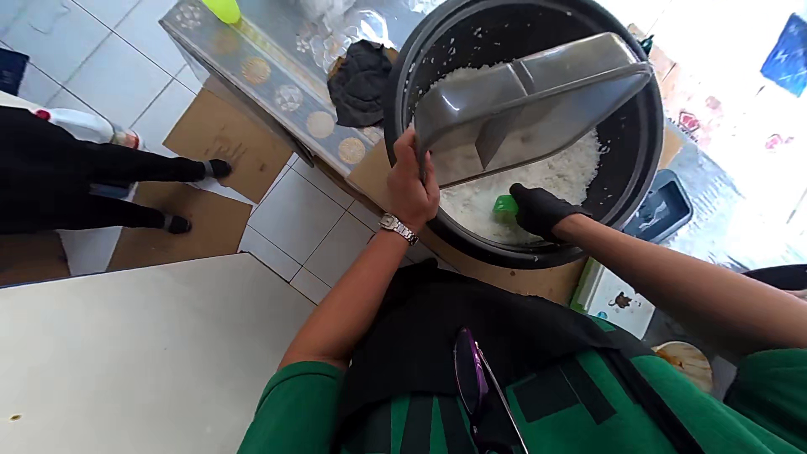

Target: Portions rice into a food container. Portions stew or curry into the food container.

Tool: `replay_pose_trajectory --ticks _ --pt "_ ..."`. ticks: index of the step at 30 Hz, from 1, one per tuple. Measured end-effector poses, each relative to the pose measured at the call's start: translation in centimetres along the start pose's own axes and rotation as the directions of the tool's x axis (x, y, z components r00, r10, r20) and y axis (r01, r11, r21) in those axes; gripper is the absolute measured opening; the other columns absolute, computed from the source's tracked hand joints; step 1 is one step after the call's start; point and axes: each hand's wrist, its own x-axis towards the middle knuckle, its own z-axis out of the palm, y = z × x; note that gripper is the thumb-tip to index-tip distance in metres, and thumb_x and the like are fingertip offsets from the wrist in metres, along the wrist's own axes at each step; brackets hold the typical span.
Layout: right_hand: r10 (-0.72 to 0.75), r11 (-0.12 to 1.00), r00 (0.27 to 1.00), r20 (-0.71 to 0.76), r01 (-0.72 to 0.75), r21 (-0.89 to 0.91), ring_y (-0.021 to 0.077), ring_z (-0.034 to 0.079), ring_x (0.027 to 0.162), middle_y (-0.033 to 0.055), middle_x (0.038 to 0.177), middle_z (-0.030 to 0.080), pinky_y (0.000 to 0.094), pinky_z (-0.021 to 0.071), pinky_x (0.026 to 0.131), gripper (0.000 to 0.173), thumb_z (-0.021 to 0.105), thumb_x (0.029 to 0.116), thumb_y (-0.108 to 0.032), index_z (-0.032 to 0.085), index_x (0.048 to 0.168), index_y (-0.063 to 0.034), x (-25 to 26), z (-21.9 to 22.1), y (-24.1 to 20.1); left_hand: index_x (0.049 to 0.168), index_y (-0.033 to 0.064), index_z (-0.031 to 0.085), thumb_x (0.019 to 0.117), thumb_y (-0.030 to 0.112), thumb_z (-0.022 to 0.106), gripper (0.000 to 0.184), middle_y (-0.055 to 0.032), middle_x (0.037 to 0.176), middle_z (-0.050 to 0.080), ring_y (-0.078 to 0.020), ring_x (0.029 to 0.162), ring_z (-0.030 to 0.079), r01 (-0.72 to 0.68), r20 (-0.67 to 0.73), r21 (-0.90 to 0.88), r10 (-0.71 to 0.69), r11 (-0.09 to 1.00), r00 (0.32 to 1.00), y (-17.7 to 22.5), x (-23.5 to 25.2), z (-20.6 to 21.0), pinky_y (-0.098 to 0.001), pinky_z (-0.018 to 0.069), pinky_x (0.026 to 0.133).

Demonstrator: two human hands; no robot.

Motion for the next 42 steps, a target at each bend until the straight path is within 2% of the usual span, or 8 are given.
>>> replay_pose_trajectory --ticks 3,13,16,19,22,30,37,42 --pt "0.020 0.998 1.000 0.022 -0.021 0.051 0.0486 0.067 0.104 0.0293 0.108 0.066 0.0638 0.0529 0.082 0.037 0.063 0.0935 0.002 0.053 0.129 0.0000 -0.9 -0.1 0.3 0.127 -0.0118 0.047 0.0950 0.004 0.046 0.036 -0.0138 0.083 0.065 -0.0178 0.064 0.062 -0.002 0.006 0.006 0.002 1.000 1.000 -0.1 0.1 0.3 -0.0325 0.0537 0.059" --pt "0.034 0.989 0.993 0.115 -0.050 0.139 0.0466 0.067 0.102 0.0289 0.109 0.066 0.0616 0.0522 0.085 0.037 0.063 0.0936 0.006 0.053 0.129 0.0011 -4.4 -0.9 -1.1 0.125 -0.0129 0.046 0.0909 0.002 0.048 0.037 -0.0166 0.085 0.066 -0.0190 0.068 0.065 -0.025 0.020 -0.050 0.026 0.998 0.999 -0.4 0.2 0.2 -0.0323 0.0555 0.062" --pt "0.040 0.979 0.997 0.062 -0.052 0.199 0.0480 0.067 0.098 0.0304 0.110 0.066 0.0648 0.0522 0.082 0.039 0.061 0.0947 0.006 0.056 0.133 0.0004 -2.2 -1.3 -0.3 0.126 -0.0149 0.046 0.0920 0.003 0.047 0.038 -0.0170 0.086 0.066 -0.0176 0.069 0.066 -0.037 0.030 -0.065 0.039 0.997 0.999 -0.5 0.3 0.1 -0.0307 0.0558 0.064" --pt "0.106 0.992 0.994 0.033 -0.108 0.068 0.0510 0.065 0.111 0.0322 0.115 0.065 0.0682 0.0511 0.087 0.039 0.063 0.0943 0.000 0.052 0.132 0.0019 1.9 -0.4 0.6 0.125 -0.0169 0.049 0.0915 0.004 0.047 0.040 -0.0172 0.084 0.067 -0.0158 0.067 0.065 -0.044 0.013 -0.058 0.045 0.997 0.999 -0.4 0.2 0.1 -0.0291 0.0552 0.063" --pt "0.152 0.984 0.987 0.060 -0.157 0.087 0.0485 0.064 0.112 0.0318 0.116 0.065 0.0657 0.0513 0.088 0.032 0.062 0.0955 -0.002 0.055 0.125 0.0062 3.6 0.7 -0.1 0.124 -0.0171 0.049 0.0900 0.003 0.048 0.039 -0.0182 0.085 0.067 -0.0155 0.069 0.066 -0.034 -0.005 -0.060 0.033 0.998 0.999 -0.5 0.2 0.2 -0.0282 0.0562 0.065" --pt "0.189 0.957 0.981 0.054 -0.196 0.216 0.0473 0.065 0.105 0.0305 0.110 0.065 0.0651 0.0513 0.084 0.023 0.060 0.0963 0.000 0.057 0.118 0.0060 0.8 1.9 -0.4 0.124 -0.0132 0.049 0.0841 0.001 0.050 0.042 -0.0151 0.078 0.062 -0.0204 0.066 0.063 -0.032 -0.030 -0.049 0.030 0.998 0.999 -0.4 0.3 0.4 -0.0327 0.0538 0.060" --pt "0.188 0.934 0.976 0.113 -0.214 0.287 0.0441 0.066 0.094 0.0294 0.106 0.064 0.0611 0.0516 0.081 0.024 0.060 0.0971 0.002 0.056 0.120 0.0052 -2.9 0.8 -2.2 0.124 -0.0134 0.048 0.0808 -0.002 0.051 0.045 -0.0172 0.084 0.064 -0.0209 0.068 0.063 -0.054 -0.015 -0.078 0.053 0.996 0.998 -0.4 0.7 0.5 -0.0321 0.0539 0.061" --pt "0.137 0.966 0.983 0.122 -0.160 0.205 0.0458 0.066 0.101 0.0291 0.106 0.065 0.0609 0.0518 0.084 0.027 0.061 0.0967 0.001 0.054 0.123 0.0046 -4.0 -0.4 -4.7 0.124 -0.0126 0.048 0.0782 -0.003 0.052 0.047 -0.0205 0.093 0.066 -0.0208 0.072 0.065 -0.072 -0.016 -0.094 0.071 0.993 0.997 -0.5 0.6 0.6 -0.0316 0.0545 0.063"
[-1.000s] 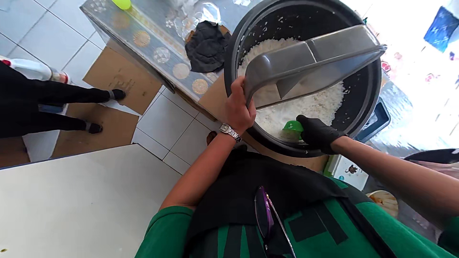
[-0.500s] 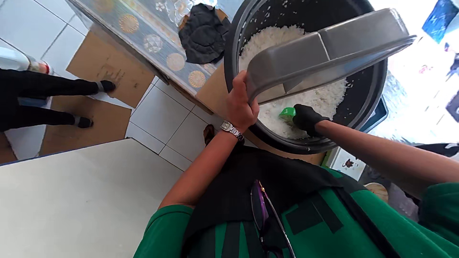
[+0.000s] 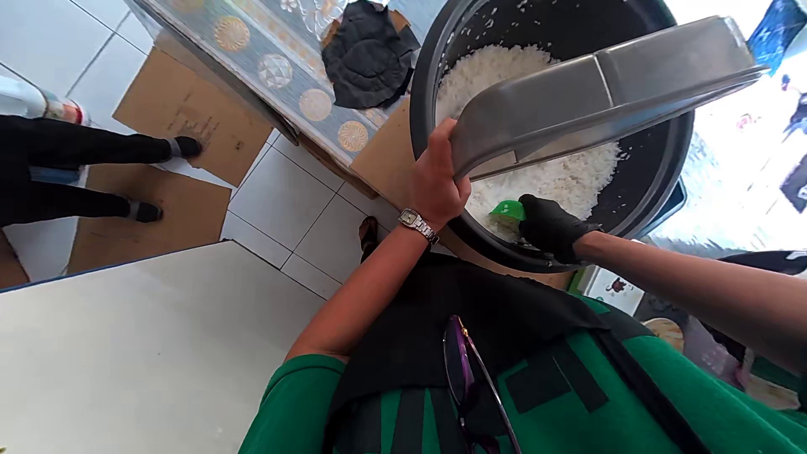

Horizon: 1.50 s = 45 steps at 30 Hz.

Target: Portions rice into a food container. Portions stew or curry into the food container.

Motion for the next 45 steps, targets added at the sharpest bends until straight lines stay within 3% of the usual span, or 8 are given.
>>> replay_pose_trajectory --ticks 15,20,25,27,32,37,40,45 --pt "-0.325 0.945 0.942 -0.088 0.327 0.007 0.0424 0.065 0.112 0.0277 0.115 0.067 0.0613 0.0499 0.094 0.030 0.057 0.1031 -0.018 0.063 0.120 0.0060 4.7 1.6 -6.1 0.124 -0.0100 0.048 0.0785 0.002 0.053 0.047 -0.0207 0.102 0.068 -0.0214 0.091 0.069 -0.044 0.023 0.070 0.042 0.997 0.999 -0.3 0.2 -0.1 -0.0310 0.0566 0.076" --pt "-0.434 0.897 0.900 -0.034 0.428 -0.115 0.0432 0.059 0.125 0.0283 0.129 0.063 0.0615 0.0436 0.105 0.034 0.051 0.1068 -0.019 0.062 0.127 0.0061 6.5 1.7 -6.8 0.126 -0.0102 0.049 0.0841 0.002 0.050 0.043 -0.0185 0.094 0.068 -0.0193 0.076 0.067 -0.020 0.049 0.102 0.016 0.995 0.999 -0.1 0.3 0.0 -0.0305 0.0555 0.066" --pt "-0.349 0.871 0.937 0.027 0.314 0.378 0.0205 0.056 0.062 0.0151 0.086 0.060 0.0379 0.0489 0.055 0.022 0.048 0.1079 -0.010 0.055 0.126 0.0003 5.7 0.1 -2.9 0.141 -0.0128 0.039 0.0963 -0.002 0.046 0.047 -0.0218 0.103 0.069 -0.0244 0.086 0.071 0.278 0.198 0.023 -0.277 0.960 0.940 1.4 2.9 -0.2 -0.0399 0.0591 0.079" --pt "-0.341 0.848 0.930 0.140 0.240 0.472 0.0162 0.053 0.059 0.0118 0.085 0.058 0.0327 0.0473 0.054 0.023 0.042 0.1102 -0.011 0.056 0.127 -0.0016 5.0 -0.7 -0.5 0.148 -0.0075 0.034 0.0989 -0.001 0.038 0.049 -0.0184 0.104 0.068 -0.0211 0.089 0.070 0.517 0.225 -0.086 -0.489 0.852 0.843 1.9 5.5 -0.1 -0.0395 0.0588 0.084" --pt "-0.375 0.382 0.926 0.047 0.108 0.918 0.0028 0.046 0.044 0.0021 0.070 0.060 0.0166 0.0398 0.042 0.025 0.031 0.1097 -0.009 0.056 0.107 -0.0055 2.8 -0.5 5.8 0.144 -0.0017 0.029 0.0990 0.001 0.038 0.046 -0.0148 0.115 0.065 -0.0186 0.091 0.072 0.695 0.221 -0.388 -0.671 0.606 0.708 2.1 9.8 -0.8 -0.0378 0.0611 0.081" --pt "-0.310 -0.004 0.944 -0.111 0.115 0.993 -0.0011 0.040 0.043 -0.0018 0.068 0.060 0.0137 0.0337 0.038 0.035 0.030 0.1109 -0.021 0.058 0.093 -0.0116 -1.0 -3.7 8.4 0.142 0.0064 0.037 0.1056 0.023 0.047 0.041 -0.0143 0.119 0.064 -0.0226 0.097 0.069 0.702 0.315 -0.272 -0.629 0.658 0.711 2.0 8.1 -1.3 -0.0410 0.0592 0.081" --pt "-0.291 -0.114 0.922 -0.255 0.231 0.966 -0.0009 0.043 0.044 -0.0025 0.069 0.062 0.0137 0.0370 0.040 0.036 0.031 0.1095 -0.019 0.061 0.091 -0.0119 -2.2 -5.5 9.1 0.143 0.0188 0.038 0.1055 0.046 0.049 0.048 -0.0084 0.123 0.063 -0.0200 0.100 0.066 0.714 0.410 -0.161 -0.612 0.681 0.676 2.1 5.7 -1.7 -0.0420 0.0566 0.081" --pt "-0.198 -0.144 0.930 -0.308 0.284 0.948 0.0003 0.043 0.043 -0.0028 0.066 0.059 0.0145 0.0379 0.039 0.036 0.026 0.1110 -0.016 0.056 0.092 -0.0114 -3.7 -8.4 6.1 0.147 0.0087 0.034 0.1087 0.032 0.045 0.046 -0.0123 0.120 0.065 -0.0203 0.097 0.070 0.740 0.417 -0.296 -0.615 0.604 0.669 3.0 4.9 -0.2 -0.0399 0.0596 0.085"
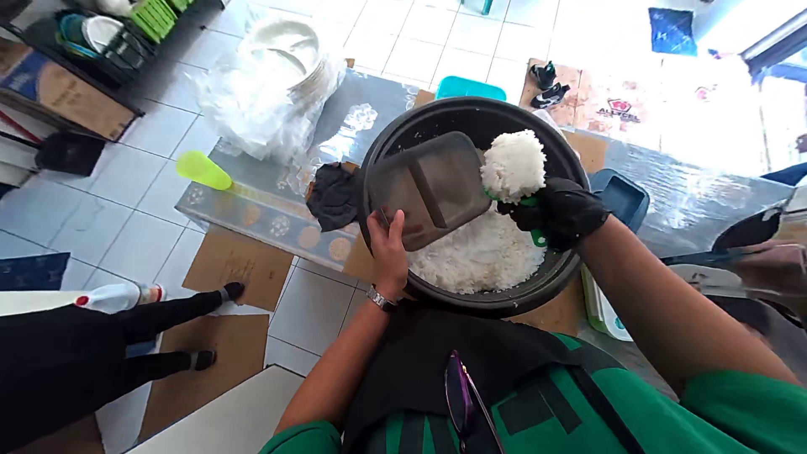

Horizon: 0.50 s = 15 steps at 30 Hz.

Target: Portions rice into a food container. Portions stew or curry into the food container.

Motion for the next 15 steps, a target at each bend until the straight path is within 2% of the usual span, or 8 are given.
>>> replay_pose_trajectory --ticks 2,5,9,11,12,13,14,15 --pt "-0.020 1.000 0.997 -0.071 0.019 -0.017 0.0014 0.044 0.043 -0.0041 0.063 0.055 0.0158 0.0397 0.040 0.032 0.028 0.1116 -0.016 0.054 0.093 -0.0124 0.7 1.7 -0.3 0.150 0.0085 0.031 0.1078 0.026 0.045 0.048 -0.0115 0.120 0.062 -0.0182 0.097 0.069 -0.016 0.014 -0.052 0.017 0.998 1.000 0.0 0.0 0.2 -0.0382 0.0588 0.087" --pt "-0.062 0.998 0.987 -0.148 0.059 -0.025 0.0048 0.049 0.047 -0.0010 0.070 0.057 0.0185 0.0439 0.042 0.020 0.034 0.1114 -0.015 0.053 0.106 -0.0112 2.0 3.8 0.0 0.149 0.0077 0.031 0.1042 0.016 0.045 0.047 -0.0107 0.118 0.064 -0.0182 0.094 0.070 -0.051 0.030 -0.081 0.054 0.995 0.998 -0.3 -0.2 0.3 -0.0373 0.0605 0.084" --pt "-0.047 0.999 0.994 -0.103 0.049 0.013 0.0046 0.048 0.046 -0.0005 0.070 0.056 0.0179 0.0422 0.041 0.021 0.031 0.1118 -0.016 0.051 0.107 -0.0114 1.5 7.0 -0.2 0.149 0.0082 0.025 0.0946 0.005 0.046 0.058 -0.0117 0.127 0.062 -0.0180 0.095 0.070 -0.036 0.078 -0.138 0.047 0.990 0.996 -0.6 -0.2 0.2 -0.0358 0.0589 0.084" --pt "-0.078 0.996 0.992 -0.094 0.073 -0.056 0.0054 0.048 0.046 -0.0015 0.067 0.054 0.0193 0.0435 0.042 0.021 0.033 0.1129 -0.019 0.052 0.108 -0.0116 1.4 8.5 -0.1 0.149 0.0107 0.023 0.0895 0.003 0.048 0.065 -0.0111 0.134 0.059 -0.0181 0.101 0.069 -0.013 0.106 -0.181 0.033 0.983 0.994 -0.7 -0.2 0.1 -0.0366 0.0576 0.087" --pt "-0.127 0.987 0.986 -0.107 0.116 -0.108 0.0066 0.049 0.047 -0.0007 0.069 0.055 0.0208 0.0448 0.043 0.016 0.037 0.1116 -0.016 0.052 0.113 -0.0117 1.6 9.3 0.3 0.150 0.0115 0.021 0.0883 0.002 0.049 0.068 -0.0107 0.138 0.056 -0.0175 0.105 0.067 -0.005 0.118 -0.198 0.029 0.980 0.993 -0.7 -0.2 0.1 -0.0366 0.0568 0.089" --pt "-0.185 0.968 0.975 -0.123 0.160 -0.192 0.0089 0.052 0.051 0.0020 0.076 0.055 0.0234 0.0469 0.045 0.019 0.043 0.1085 -0.011 0.049 0.126 -0.0112 1.8 10.0 0.7 0.151 0.0122 0.018 0.0872 0.003 0.050 0.072 -0.0101 0.140 0.053 -0.0166 0.108 0.066 -0.001 0.125 -0.210 0.028 0.978 0.992 -0.7 -0.3 0.1 -0.0366 0.0558 0.091" --pt "-0.231 0.932 0.963 -0.141 0.178 -0.316 0.0128 0.056 0.058 0.0064 0.085 0.057 0.0286 0.0505 0.051 0.035 0.051 0.1044 -0.007 0.043 0.138 -0.0087 2.0 10.7 1.3 0.152 0.0126 0.016 0.0864 0.002 0.051 0.075 -0.0103 0.142 0.051 -0.0168 0.111 0.065 -0.002 0.126 -0.224 0.032 0.975 0.991 -0.7 -0.3 0.1 -0.0376 0.0557 0.092" --pt "-0.278 0.876 0.952 -0.130 0.196 -0.440 0.0198 0.061 0.071 0.0131 0.098 0.061 0.0373 0.0544 0.061 0.052 0.060 0.0978 -0.004 0.038 0.145 -0.0056 2.1 11.3 2.0 0.153 0.0128 0.016 0.0852 0.002 0.052 0.077 -0.0105 0.142 0.049 -0.0175 0.113 0.063 -0.006 0.123 -0.237 0.037 0.971 0.992 -0.6 -0.4 0.2 -0.0387 0.0560 0.093"
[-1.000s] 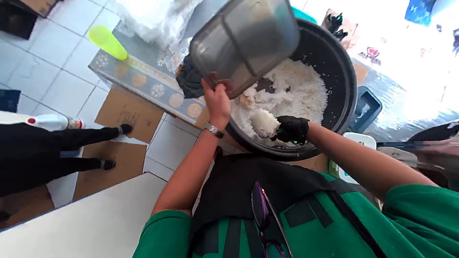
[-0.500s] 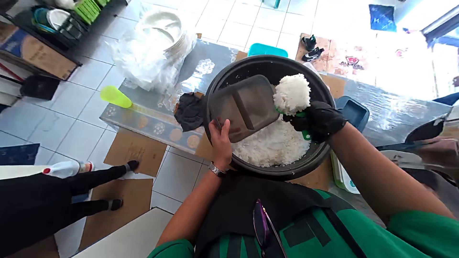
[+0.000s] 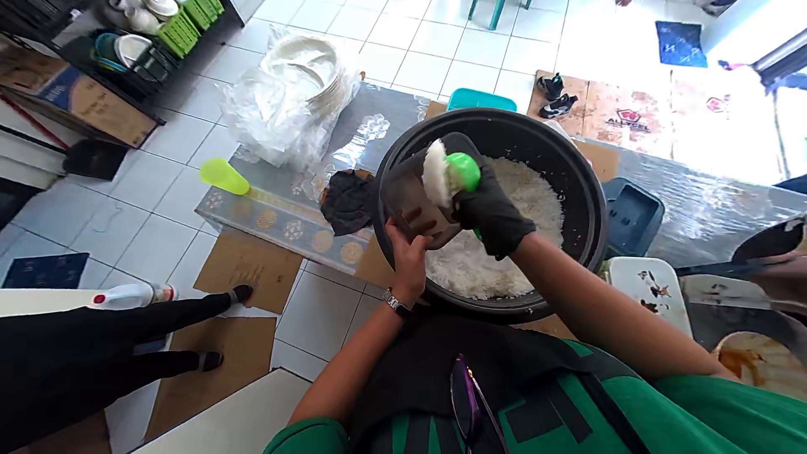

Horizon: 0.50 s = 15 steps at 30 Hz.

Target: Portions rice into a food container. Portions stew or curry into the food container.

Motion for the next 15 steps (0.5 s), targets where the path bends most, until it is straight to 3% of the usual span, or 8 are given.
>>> replay_pose_trajectory --ticks 2,4,6,11,15 --pt "-0.176 0.950 0.984 0.027 0.177 -0.257 0.0352 0.067 0.101 0.0245 0.122 0.063 0.0532 0.0578 0.082 0.066 0.070 0.0869 0.001 0.039 0.145 -0.0014 -0.9 1.6 1.5 0.153 0.0134 0.016 0.0813 0.001 0.055 0.083 -0.0113 0.141 0.047 -0.0189 0.120 0.058 0.000 -0.016 -0.007 0.000 1.000 1.000 0.3 -0.1 0.2 -0.0399 0.0542 0.095" --pt "-0.320 0.831 0.943 0.095 0.327 -0.450 0.0494 0.057 0.122 0.0355 0.139 0.049 0.0611 0.0514 0.098 0.071 0.071 0.0841 0.008 0.040 0.148 0.0045 -1.7 2.8 2.5 0.154 0.0129 0.013 0.0803 -0.001 0.056 0.087 -0.0136 0.143 0.044 -0.0200 0.124 0.055 0.011 -0.033 0.015 -0.011 1.000 0.999 0.6 -0.2 0.0 -0.0394 0.0532 0.096" --pt "-0.414 0.756 0.906 0.094 0.399 -0.520 0.0528 0.054 0.125 0.0390 0.141 0.045 0.0607 0.0512 0.099 0.071 0.073 0.0815 0.012 0.044 0.146 0.0070 -1.9 3.4 3.3 0.154 0.0134 0.013 0.0817 -0.001 0.056 0.085 -0.0139 0.141 0.046 -0.0198 0.120 0.058 0.047 -0.044 -0.009 -0.047 0.999 0.998 1.0 -0.4 -0.3 -0.0389 0.0542 0.093" --pt "-0.638 0.695 0.770 -0.004 0.574 -0.432 0.0431 0.057 0.122 0.0325 0.138 0.047 0.0521 0.0551 0.095 0.056 0.066 0.0844 0.016 0.055 0.138 0.0037 -2.6 4.0 4.3 0.154 0.0177 0.014 0.0889 0.000 0.049 0.075 -0.0091 0.140 0.046 -0.0176 0.117 0.059 0.112 0.045 -0.127 -0.107 0.985 0.993 2.4 -0.4 -0.9 -0.0391 0.0544 0.094" --pt "-0.631 0.718 0.776 -0.015 0.577 -0.388 0.0369 0.058 0.120 0.0287 0.136 0.049 0.0466 0.0558 0.095 0.053 0.064 0.0862 0.014 0.057 0.137 0.0004 -3.1 4.0 3.6 0.151 0.0180 0.020 0.0894 -0.001 0.045 0.069 -0.0082 0.135 0.050 -0.0186 0.113 0.061 0.185 0.092 -0.209 -0.169 0.960 0.981 2.9 -0.1 -1.2 -0.0400 0.0552 0.092"
